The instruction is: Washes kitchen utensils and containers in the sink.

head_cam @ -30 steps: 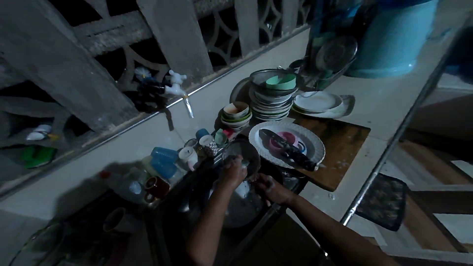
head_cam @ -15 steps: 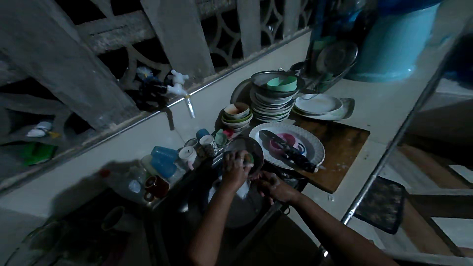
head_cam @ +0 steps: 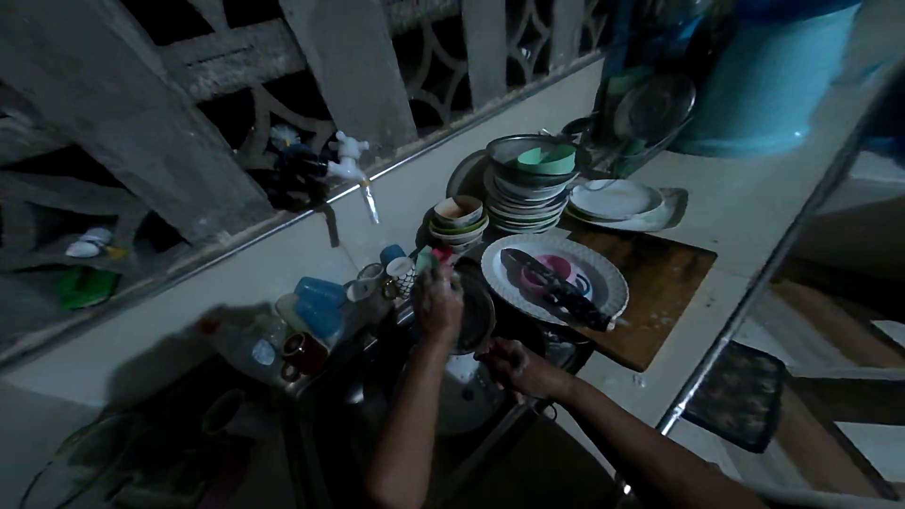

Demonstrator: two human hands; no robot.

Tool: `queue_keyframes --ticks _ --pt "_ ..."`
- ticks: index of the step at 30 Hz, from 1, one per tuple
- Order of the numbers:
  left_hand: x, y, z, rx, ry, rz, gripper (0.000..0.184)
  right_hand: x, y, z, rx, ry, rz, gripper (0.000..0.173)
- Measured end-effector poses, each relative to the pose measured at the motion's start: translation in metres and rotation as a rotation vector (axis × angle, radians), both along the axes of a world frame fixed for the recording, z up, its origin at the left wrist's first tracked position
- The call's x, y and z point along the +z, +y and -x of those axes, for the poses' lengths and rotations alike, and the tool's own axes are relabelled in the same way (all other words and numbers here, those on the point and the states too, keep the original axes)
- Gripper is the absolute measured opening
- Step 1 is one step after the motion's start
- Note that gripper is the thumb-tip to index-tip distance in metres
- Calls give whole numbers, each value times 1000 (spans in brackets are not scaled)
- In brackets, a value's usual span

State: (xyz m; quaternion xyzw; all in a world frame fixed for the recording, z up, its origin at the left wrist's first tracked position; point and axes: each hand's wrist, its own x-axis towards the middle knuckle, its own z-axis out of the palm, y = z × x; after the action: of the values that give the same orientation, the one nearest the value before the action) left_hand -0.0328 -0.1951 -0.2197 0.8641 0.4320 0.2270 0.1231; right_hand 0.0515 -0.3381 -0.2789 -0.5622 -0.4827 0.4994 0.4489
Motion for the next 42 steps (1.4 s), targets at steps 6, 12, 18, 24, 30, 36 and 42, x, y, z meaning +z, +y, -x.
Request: queue_keyframes --ticks 6,12,18,24,30,36,42 --pt "4 6 11 155 14 268 42 -6 5 2 -141 -194 -67 29" --pt "-16 -20 19 -11 -476 806 25 -15 32 -1 -416 -92 -165 45" --pt "-62 -56 -9 -102 -745 618 49 -25 44 13 -475 103 -265 48" --pt "-57 -67 -18 -112 -260 478 46 -14 45 7 -706 761 -184 50" --pt "-79 -85 -7 -281 -217 470 45 1 48 -40 -757 390 -47 44" --pt "-96 -40 34 -156 23 703 41 11 52 -97 -567 -662 324 50" --pt "-109 -21 99 -27 639 676 44 13 59 -118 -655 -910 474 65"
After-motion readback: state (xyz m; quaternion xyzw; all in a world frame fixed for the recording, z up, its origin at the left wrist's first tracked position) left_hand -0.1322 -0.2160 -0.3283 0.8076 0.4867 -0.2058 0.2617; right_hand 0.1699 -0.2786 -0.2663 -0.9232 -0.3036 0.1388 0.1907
